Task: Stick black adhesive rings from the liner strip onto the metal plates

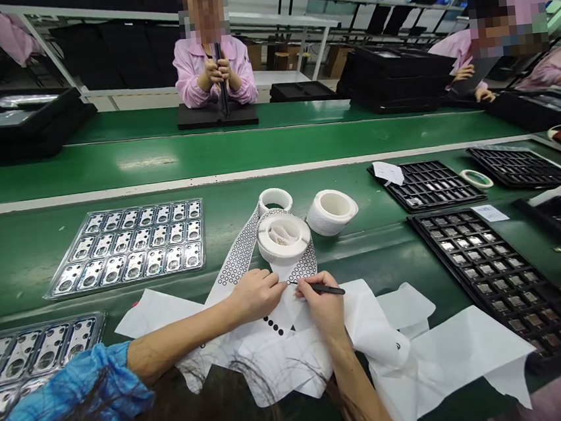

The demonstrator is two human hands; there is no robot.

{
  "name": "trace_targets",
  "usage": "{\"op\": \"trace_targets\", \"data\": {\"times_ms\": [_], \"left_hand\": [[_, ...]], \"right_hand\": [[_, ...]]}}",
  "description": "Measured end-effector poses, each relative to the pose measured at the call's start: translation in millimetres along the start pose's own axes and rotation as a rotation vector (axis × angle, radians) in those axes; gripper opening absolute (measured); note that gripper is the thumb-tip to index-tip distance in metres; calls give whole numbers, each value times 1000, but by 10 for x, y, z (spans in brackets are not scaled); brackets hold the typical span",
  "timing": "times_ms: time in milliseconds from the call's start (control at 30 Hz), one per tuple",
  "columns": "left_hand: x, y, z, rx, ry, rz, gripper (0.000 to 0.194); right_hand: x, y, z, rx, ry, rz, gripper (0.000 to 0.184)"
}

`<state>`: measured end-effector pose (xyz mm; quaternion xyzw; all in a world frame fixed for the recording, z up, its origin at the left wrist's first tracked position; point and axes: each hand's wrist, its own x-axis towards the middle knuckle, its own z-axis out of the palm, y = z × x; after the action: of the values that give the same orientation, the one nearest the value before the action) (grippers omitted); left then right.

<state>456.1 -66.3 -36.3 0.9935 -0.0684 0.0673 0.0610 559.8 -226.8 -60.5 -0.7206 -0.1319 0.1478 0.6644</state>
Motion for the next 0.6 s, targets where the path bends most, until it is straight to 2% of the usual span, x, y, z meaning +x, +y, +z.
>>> {"op": "trace_targets", "data": {"times_ms": [200,367,500,600], "left_hand": [[9,-21,23,13,-27,-22,14],[47,-18,-18,26,-58,-33,12],[-32,71,-248,11,-46,-52,10],[-388,205,-549,-7,-38,-72,18]], "right_hand": [[-15,-65,19,39,13,-19,33],[-78,-253,39,70,67,-94,31],[-226,-465,1,139,149,-206,29],[-507,-629,-42,217,194,-312,27]]}}
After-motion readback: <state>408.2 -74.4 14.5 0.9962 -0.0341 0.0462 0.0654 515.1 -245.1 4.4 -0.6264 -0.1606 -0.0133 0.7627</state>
